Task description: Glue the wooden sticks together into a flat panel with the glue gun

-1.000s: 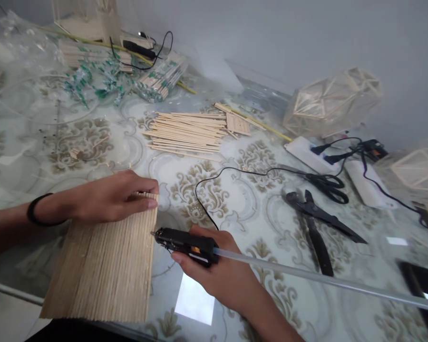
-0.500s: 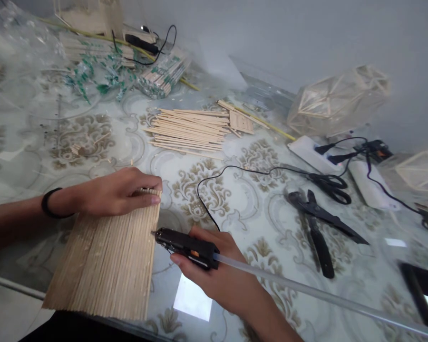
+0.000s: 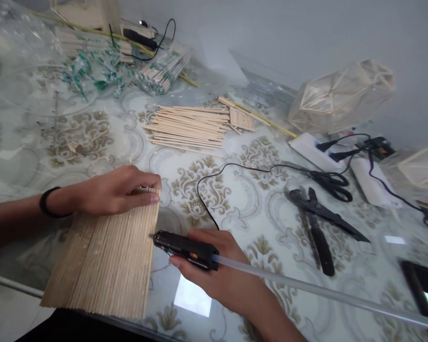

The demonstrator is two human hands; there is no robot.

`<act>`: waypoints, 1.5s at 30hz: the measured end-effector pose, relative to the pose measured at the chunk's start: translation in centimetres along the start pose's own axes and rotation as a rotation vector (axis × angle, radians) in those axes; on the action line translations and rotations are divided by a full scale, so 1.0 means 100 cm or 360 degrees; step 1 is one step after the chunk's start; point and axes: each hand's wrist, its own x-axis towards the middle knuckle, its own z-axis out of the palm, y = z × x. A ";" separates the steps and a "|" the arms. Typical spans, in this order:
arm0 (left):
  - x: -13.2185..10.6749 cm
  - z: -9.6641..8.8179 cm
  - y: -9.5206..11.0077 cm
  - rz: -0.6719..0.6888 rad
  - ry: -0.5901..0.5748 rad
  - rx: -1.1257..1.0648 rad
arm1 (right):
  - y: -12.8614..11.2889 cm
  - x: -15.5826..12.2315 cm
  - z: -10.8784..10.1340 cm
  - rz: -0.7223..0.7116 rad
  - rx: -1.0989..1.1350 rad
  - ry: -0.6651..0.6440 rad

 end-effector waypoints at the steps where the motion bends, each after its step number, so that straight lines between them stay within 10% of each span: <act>1: 0.000 0.000 0.000 0.0004 0.0001 -0.0007 | 0.001 -0.001 0.001 -0.0002 -0.0007 0.0011; 6: -0.001 0.000 -0.001 0.0009 0.0005 -0.0056 | 0.005 -0.007 0.003 -0.0028 -0.0038 0.0143; 13: 0.000 -0.001 0.000 0.0011 0.0010 -0.0053 | -0.003 0.000 -0.008 -0.0085 -0.0054 -0.0206; 19: 0.001 -0.002 0.002 0.0016 0.0017 -0.0033 | -0.005 0.003 -0.003 0.0042 -0.0005 0.0092; 45: 0.005 -0.006 -0.003 0.0068 -0.0036 -0.0227 | -0.001 -0.017 0.008 0.0326 0.0067 0.0213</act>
